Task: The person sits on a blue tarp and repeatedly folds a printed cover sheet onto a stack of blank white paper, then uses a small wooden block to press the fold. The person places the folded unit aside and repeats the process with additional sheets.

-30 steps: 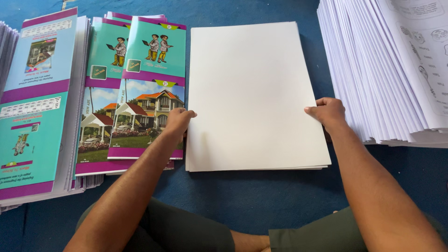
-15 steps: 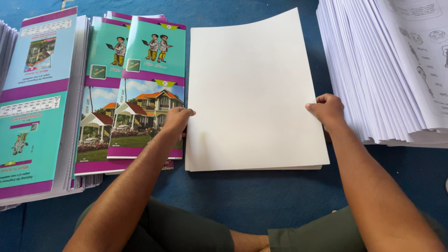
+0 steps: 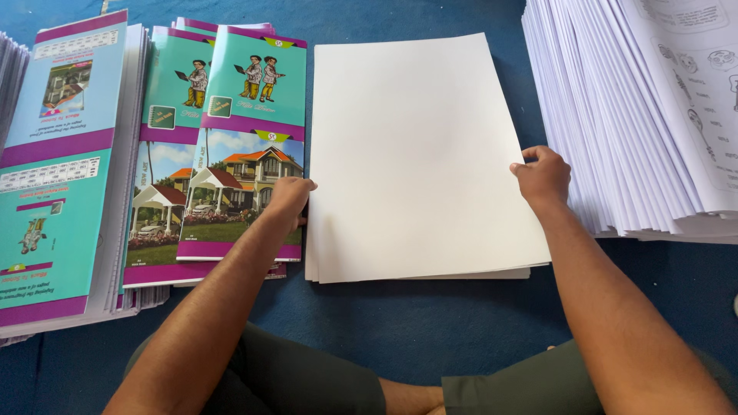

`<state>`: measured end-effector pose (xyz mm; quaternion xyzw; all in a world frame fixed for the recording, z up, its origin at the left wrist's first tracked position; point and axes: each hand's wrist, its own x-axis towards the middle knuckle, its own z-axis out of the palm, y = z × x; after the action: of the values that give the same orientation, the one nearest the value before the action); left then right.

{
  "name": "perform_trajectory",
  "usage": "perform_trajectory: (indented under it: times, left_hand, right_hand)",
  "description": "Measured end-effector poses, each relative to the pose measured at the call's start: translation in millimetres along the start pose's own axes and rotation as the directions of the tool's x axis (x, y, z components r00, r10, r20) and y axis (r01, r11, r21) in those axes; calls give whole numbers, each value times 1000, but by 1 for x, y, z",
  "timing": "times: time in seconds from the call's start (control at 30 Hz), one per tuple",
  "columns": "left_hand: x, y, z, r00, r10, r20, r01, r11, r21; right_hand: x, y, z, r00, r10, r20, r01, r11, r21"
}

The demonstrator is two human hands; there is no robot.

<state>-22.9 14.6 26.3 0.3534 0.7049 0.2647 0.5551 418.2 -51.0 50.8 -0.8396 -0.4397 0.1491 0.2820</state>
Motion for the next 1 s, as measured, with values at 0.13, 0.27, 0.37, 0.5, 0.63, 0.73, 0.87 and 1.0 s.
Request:
perform_trajectory:
  times: [0.13,0.27,0.37,0.5,0.63,0.73,0.87,1.0]
  left_hand:
    - [-1,1,-1,1000,-7,1,7,999,-54]
    - [-4,3,-1,1000,-8,2,8,998,-59]
    - [-6,2,2,991,124,-53,-117,985,129]
    - [-10,3,5,941,311,-135,-246,899,362]
    - [-11,4,5,981,184,-53,-165,953,254]
    - [-7,3,4,985,171,-26,-164,970,177]
    - [0,3,2,990,123,-67,-118,990,75]
    - [0,3,1,996,73,-52,-68,994,81]
  right_hand:
    - [2,5,4,999,-34,-27,36,997,65]
    - [8,9,6,999,10,-43,1,971,238]
    - [13,10,6,996,93,11,-91,926,367]
    - [14,13,6,962,232,144,-272,865,421]
    - [18,14,8,948,262,182,-319,776,544]
    - [20,15,10,928,304,216,-372,726,578]
    - [21,16,9,894,357,270,-446,651,614]
    - [22,20,11,878,388,280,-473,615,631]
